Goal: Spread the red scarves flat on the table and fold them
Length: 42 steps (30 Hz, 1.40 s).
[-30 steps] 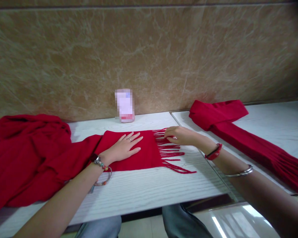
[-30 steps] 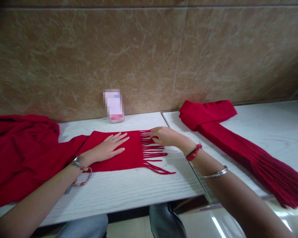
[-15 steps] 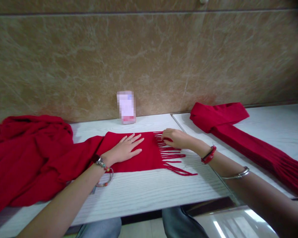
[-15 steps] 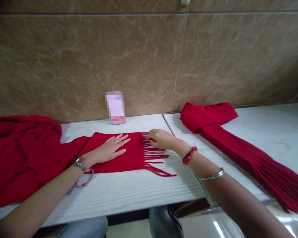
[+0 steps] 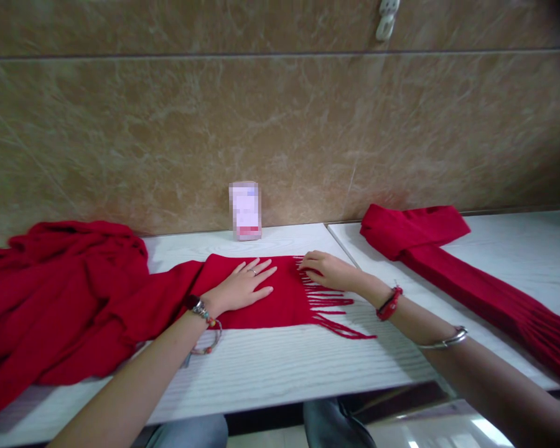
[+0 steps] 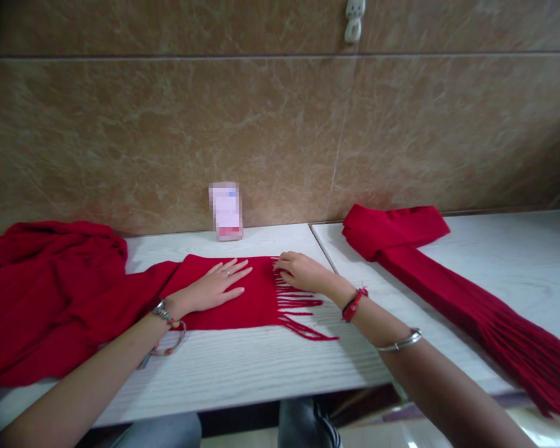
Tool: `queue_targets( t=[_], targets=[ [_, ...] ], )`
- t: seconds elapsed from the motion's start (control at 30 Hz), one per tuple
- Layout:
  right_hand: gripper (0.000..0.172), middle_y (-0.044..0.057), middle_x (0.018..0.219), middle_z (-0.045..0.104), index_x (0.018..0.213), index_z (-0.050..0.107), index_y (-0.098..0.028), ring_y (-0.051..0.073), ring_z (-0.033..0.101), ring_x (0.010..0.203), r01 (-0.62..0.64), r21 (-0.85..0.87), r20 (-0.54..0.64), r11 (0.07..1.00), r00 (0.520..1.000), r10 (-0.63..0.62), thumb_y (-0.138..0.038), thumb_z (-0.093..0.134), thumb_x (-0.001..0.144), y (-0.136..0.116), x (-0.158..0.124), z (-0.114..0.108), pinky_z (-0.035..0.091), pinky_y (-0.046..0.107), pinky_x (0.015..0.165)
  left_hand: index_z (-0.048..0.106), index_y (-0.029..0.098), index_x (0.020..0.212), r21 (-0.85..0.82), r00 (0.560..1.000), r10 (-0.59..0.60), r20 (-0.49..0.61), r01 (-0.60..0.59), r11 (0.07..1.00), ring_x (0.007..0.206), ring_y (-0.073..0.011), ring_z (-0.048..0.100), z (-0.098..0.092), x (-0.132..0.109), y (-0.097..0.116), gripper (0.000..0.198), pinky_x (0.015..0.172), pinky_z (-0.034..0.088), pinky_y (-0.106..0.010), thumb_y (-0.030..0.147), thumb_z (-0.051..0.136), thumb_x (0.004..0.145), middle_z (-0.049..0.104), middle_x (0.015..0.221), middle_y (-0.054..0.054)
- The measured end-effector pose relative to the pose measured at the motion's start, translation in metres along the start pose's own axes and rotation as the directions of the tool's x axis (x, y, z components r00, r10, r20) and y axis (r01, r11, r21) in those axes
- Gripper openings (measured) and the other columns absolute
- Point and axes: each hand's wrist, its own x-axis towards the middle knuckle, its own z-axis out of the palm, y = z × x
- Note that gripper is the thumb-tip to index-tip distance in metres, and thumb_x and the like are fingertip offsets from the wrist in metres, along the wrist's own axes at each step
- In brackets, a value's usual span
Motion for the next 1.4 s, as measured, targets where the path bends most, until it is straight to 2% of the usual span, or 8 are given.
queue_targets(
  t=[0.23,0.47,0.67,0.87,1.0,1.1,1.23,1.4],
  targets=[
    [0.021,0.005,0.078,0.057,0.078,0.058,-0.017,0.015,0.052,0.072,-0.114,-0.056,0.074,0.992,0.990,0.118,-0.006,0.043,0.069,0.028,-0.019,-0.010,0.042,0.026,0.067,0.019,0.030,0.137,-0.013,1.000,0.004,-0.012,-0.004,1.000,0.132,-0.0204,0.006,0.000,-0.002,-0.001,0.052,0.105,0.008,-0.043,0.051,0.025,0.089,0.013,0.145,0.000],
    [0.020,0.008,0.089,0.056,0.085,0.057,-0.017,0.018,0.051,0.086,-0.053,0.072,-0.204,0.996,0.977,0.067,-0.009,0.045,0.072,0.027,-0.007,-0.001,0.043,0.032,0.079,0.021,0.029,0.136,-0.020,0.999,0.018,-0.037,-0.019,1.000,0.132,-0.0217,0.008,0.003,-0.001,-0.003,0.053,0.105,0.010,-0.044,0.050,0.026,0.088,0.016,0.145,-0.001],
    [0.018,0.006,0.084,0.057,0.085,0.057,-0.018,0.016,0.052,0.080,0.009,0.170,-0.054,0.985,0.999,0.000,-0.010,0.044,0.076,0.018,0.007,0.014,0.044,0.030,0.074,0.024,0.030,0.135,-0.006,0.997,0.034,-0.067,-0.034,0.999,0.132,-0.0232,0.012,0.004,-0.003,-0.003,0.051,0.104,0.014,-0.044,0.050,0.027,0.088,0.019,0.144,-0.001],
    [0.015,0.006,0.076,0.057,0.078,0.058,-0.017,0.017,0.052,0.074,-0.058,0.034,-0.079,0.998,0.995,0.061,-0.012,0.044,0.076,0.025,-0.004,0.009,0.044,0.031,0.070,0.023,0.029,0.135,-0.008,0.996,0.043,-0.073,-0.043,0.999,0.131,-0.0224,0.012,0.006,-0.003,-0.004,0.052,0.104,0.012,-0.043,0.051,0.025,0.088,0.019,0.144,0.000],
    [0.024,0.010,0.099,0.058,0.098,0.059,-0.017,0.020,0.052,0.094,-0.039,0.023,-0.174,0.999,0.984,0.043,-0.016,0.046,0.078,0.021,-0.004,0.008,0.043,0.036,0.082,0.024,0.028,0.135,-0.021,0.997,0.042,-0.072,-0.044,0.999,0.132,-0.0224,0.011,0.007,-0.002,-0.005,0.053,0.104,0.011,-0.043,0.052,0.024,0.088,0.019,0.144,-0.001],
    [0.030,0.011,0.109,0.056,0.108,0.056,-0.018,0.019,0.050,0.101,-0.020,0.044,-0.121,0.999,0.992,0.025,-0.019,0.044,0.081,0.017,0.001,0.010,0.042,0.035,0.087,0.024,0.029,0.135,-0.032,0.996,0.045,-0.076,-0.047,0.998,0.132,-0.0228,0.012,0.007,-0.002,-0.005,0.052,0.104,0.012,-0.044,0.052,0.025,0.088,0.019,0.144,-0.001],
    [0.026,0.009,0.097,0.061,0.100,0.061,-0.017,0.017,0.055,0.091,-0.036,0.023,-0.032,0.999,0.999,0.037,-0.019,0.040,0.084,0.016,0.004,0.010,0.044,0.031,0.082,0.023,0.029,0.135,-0.033,0.997,0.042,-0.068,-0.045,0.998,0.132,-0.0228,0.012,0.005,-0.002,-0.005,0.052,0.104,0.011,-0.044,0.051,0.026,0.088,0.017,0.144,-0.001],
    [0.022,0.009,0.078,0.062,0.081,0.063,-0.014,0.018,0.056,0.077,-0.153,-0.098,-0.087,0.983,0.986,0.145,-0.017,0.041,0.082,0.020,-0.001,0.006,0.046,0.034,0.074,0.023,0.029,0.136,-0.032,0.998,0.033,-0.051,-0.035,0.999,0.132,-0.0225,0.011,0.003,-0.002,-0.003,0.052,0.104,0.011,-0.044,0.051,0.025,0.088,0.017,0.144,-0.001]
  ],
)
